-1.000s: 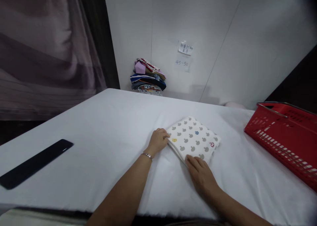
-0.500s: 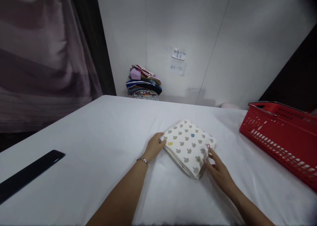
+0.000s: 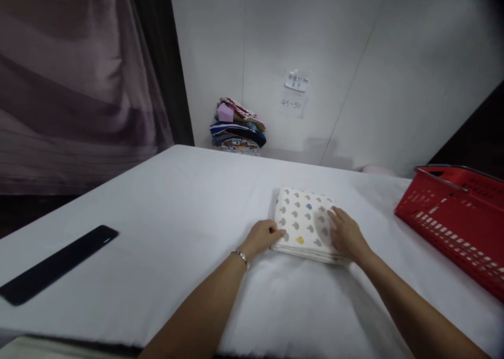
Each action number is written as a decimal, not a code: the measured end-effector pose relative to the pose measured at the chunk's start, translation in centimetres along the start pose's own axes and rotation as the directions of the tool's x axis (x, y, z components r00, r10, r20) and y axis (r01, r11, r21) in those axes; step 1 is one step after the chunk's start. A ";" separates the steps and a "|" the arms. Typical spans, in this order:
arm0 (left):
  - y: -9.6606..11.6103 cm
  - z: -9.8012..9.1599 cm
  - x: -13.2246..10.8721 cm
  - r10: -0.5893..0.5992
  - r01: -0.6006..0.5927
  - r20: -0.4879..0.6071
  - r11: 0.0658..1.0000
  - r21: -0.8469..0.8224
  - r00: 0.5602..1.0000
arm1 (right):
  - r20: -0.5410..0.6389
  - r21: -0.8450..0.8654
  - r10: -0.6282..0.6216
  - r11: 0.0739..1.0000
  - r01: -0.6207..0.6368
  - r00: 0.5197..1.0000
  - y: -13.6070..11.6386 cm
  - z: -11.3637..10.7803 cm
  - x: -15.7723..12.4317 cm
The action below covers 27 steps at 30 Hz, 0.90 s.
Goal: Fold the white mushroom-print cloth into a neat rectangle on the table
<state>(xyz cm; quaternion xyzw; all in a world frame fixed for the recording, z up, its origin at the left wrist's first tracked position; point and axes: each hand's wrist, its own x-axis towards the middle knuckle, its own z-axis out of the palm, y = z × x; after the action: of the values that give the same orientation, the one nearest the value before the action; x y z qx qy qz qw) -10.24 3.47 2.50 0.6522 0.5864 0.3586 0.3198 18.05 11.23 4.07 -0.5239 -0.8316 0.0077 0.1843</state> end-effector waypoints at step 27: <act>-0.4 0.8 0.0 -0.128 0.130 -0.070 0.991 0.023 0.989 | 0.282 -0.064 -0.142 0.984 0.166 0.949 -9.5 6.6 8.7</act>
<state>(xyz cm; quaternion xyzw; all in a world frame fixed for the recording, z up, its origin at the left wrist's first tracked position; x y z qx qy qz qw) -9.80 3.54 1.75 0.6045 0.6429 0.3512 0.3129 4.36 15.71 2.47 -0.4586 -0.8871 0.0301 0.0433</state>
